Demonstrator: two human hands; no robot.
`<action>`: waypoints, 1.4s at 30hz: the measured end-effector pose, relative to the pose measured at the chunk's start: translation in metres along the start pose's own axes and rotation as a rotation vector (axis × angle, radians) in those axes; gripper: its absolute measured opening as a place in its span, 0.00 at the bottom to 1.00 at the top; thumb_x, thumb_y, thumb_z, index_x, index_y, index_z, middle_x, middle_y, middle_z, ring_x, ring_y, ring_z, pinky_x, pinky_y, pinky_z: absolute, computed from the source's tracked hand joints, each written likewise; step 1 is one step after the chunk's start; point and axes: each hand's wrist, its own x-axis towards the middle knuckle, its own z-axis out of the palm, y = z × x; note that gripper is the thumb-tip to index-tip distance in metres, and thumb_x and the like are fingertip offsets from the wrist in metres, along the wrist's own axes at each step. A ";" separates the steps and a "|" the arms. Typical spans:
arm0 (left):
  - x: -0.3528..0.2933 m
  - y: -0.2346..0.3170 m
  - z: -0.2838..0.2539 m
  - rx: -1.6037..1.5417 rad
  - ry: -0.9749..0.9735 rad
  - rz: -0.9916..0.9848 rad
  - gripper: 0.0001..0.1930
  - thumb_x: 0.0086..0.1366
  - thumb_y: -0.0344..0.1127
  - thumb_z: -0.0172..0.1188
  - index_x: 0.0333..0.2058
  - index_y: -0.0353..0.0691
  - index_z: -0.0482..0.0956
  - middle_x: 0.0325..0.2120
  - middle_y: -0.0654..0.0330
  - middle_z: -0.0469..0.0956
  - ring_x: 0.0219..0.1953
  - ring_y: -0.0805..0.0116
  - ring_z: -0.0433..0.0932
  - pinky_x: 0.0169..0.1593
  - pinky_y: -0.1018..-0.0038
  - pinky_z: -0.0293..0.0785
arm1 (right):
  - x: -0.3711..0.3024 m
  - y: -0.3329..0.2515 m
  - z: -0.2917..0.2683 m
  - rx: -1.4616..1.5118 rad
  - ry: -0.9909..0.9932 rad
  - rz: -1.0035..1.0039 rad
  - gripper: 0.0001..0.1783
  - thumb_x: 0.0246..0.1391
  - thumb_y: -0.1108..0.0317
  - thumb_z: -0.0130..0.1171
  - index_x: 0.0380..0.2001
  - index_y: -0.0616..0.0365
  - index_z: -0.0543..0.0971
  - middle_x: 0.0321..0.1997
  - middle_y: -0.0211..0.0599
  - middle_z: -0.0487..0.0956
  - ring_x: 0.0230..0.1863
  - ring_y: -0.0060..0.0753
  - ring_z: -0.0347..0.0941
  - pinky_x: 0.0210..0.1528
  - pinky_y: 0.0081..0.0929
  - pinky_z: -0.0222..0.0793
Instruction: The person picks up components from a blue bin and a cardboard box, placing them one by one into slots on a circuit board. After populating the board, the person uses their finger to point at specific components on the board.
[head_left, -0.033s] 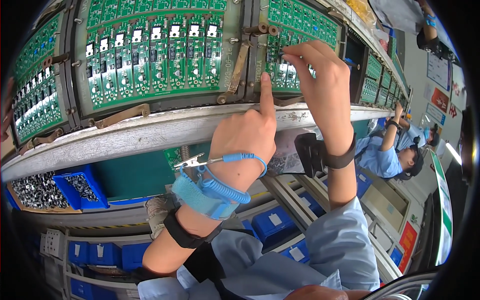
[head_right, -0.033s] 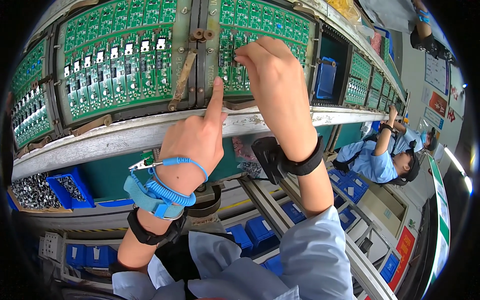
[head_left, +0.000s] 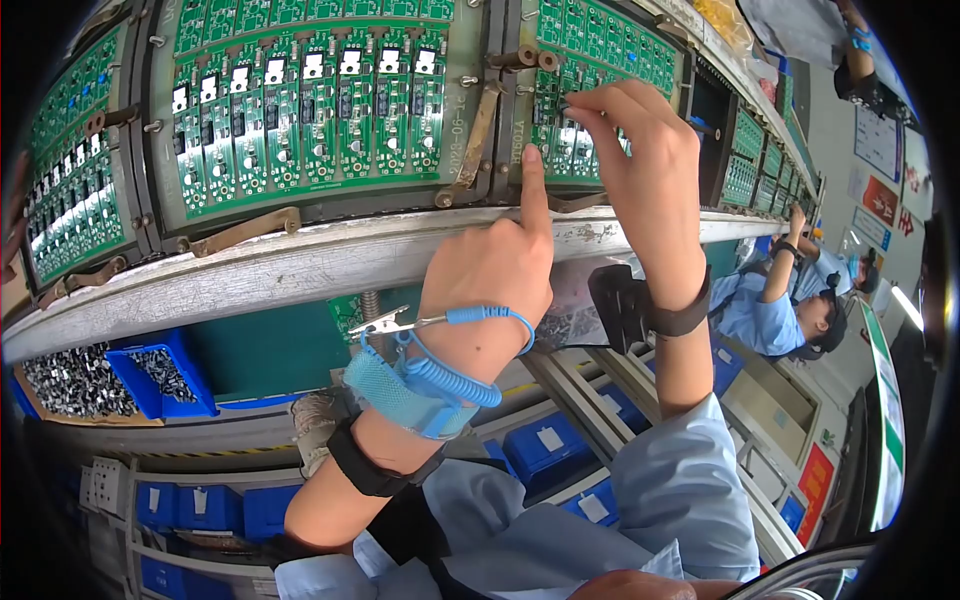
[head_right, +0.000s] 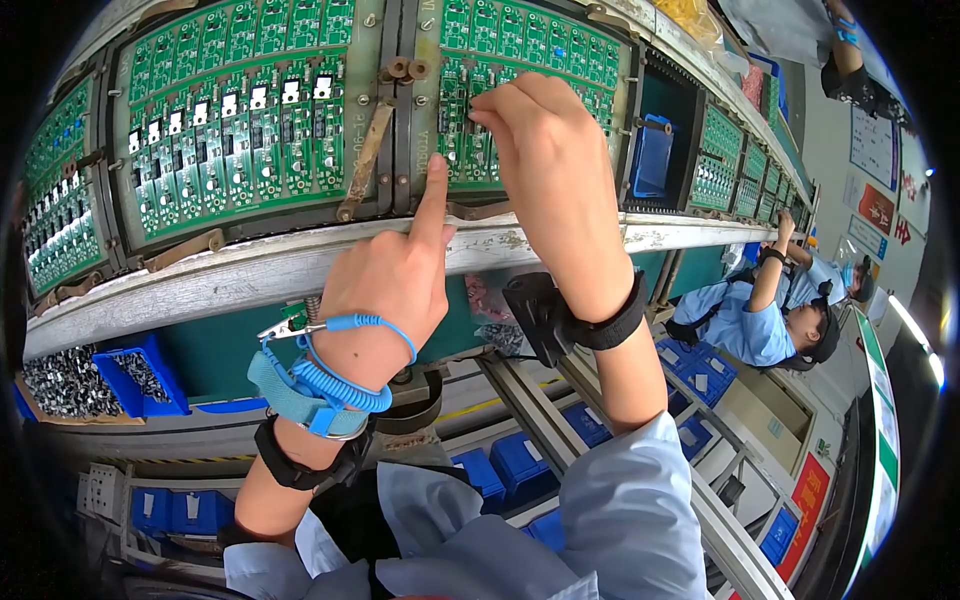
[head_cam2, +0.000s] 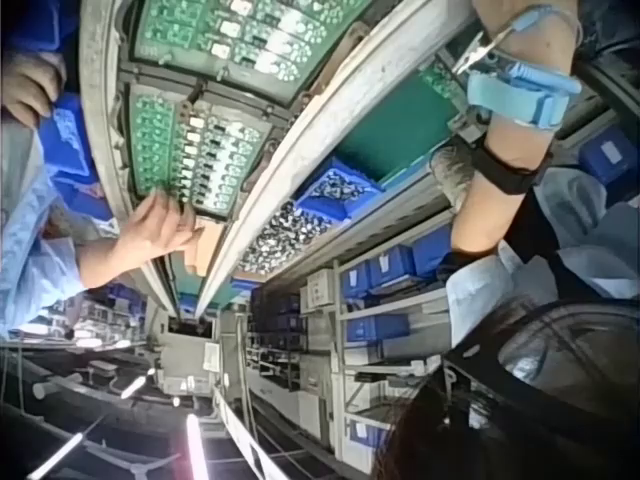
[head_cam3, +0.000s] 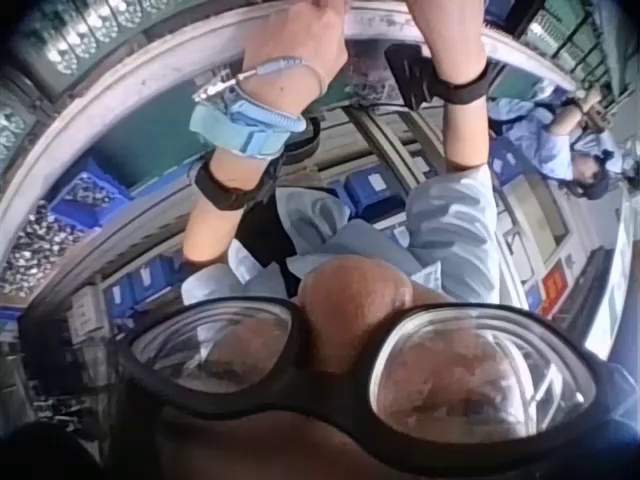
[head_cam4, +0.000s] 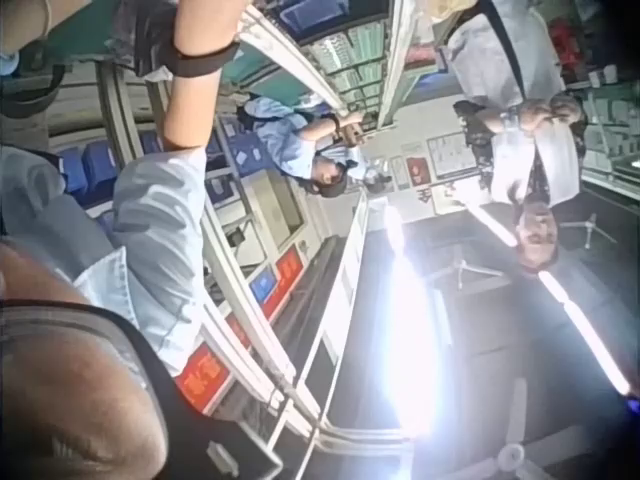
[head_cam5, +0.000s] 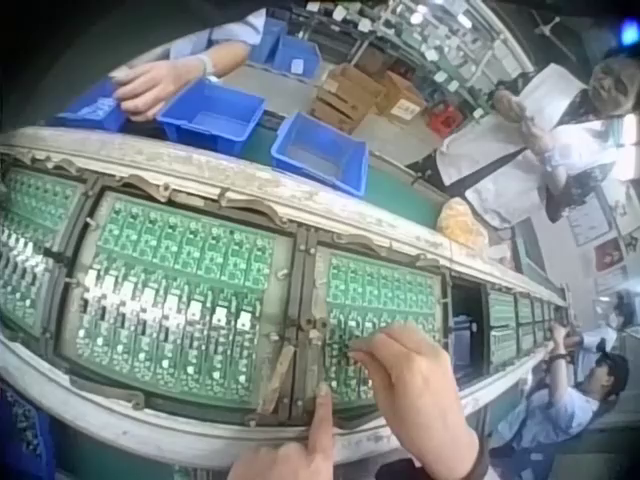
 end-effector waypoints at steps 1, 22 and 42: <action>0.000 0.000 0.001 0.004 -0.005 0.002 0.31 0.65 0.36 0.50 0.65 0.42 0.51 0.13 0.46 0.74 0.18 0.44 0.76 0.23 0.51 0.71 | 0.000 0.001 0.001 -0.006 0.009 -0.010 0.05 0.46 0.78 0.61 0.30 0.63 0.80 0.29 0.40 0.78 0.29 0.40 0.75 0.32 0.30 0.70; -0.003 0.001 0.000 -0.048 0.017 0.015 0.30 0.66 0.37 0.48 0.65 0.44 0.52 0.15 0.44 0.75 0.20 0.43 0.76 0.26 0.50 0.71 | -0.020 -0.019 -0.013 -0.326 -0.187 -0.088 0.16 0.47 0.82 0.55 0.41 0.61 0.80 0.35 0.36 0.72 0.35 0.39 0.67 0.40 0.32 0.62; -0.039 0.074 -0.041 -1.237 0.202 -0.171 0.31 0.71 0.59 0.27 0.56 0.43 0.65 0.11 0.72 0.61 0.13 0.84 0.51 0.17 0.84 0.44 | -0.041 -0.054 -0.111 0.613 -0.157 0.025 0.18 0.40 0.76 0.66 0.40 0.60 0.81 0.39 0.39 0.77 0.37 0.39 0.74 0.36 0.28 0.72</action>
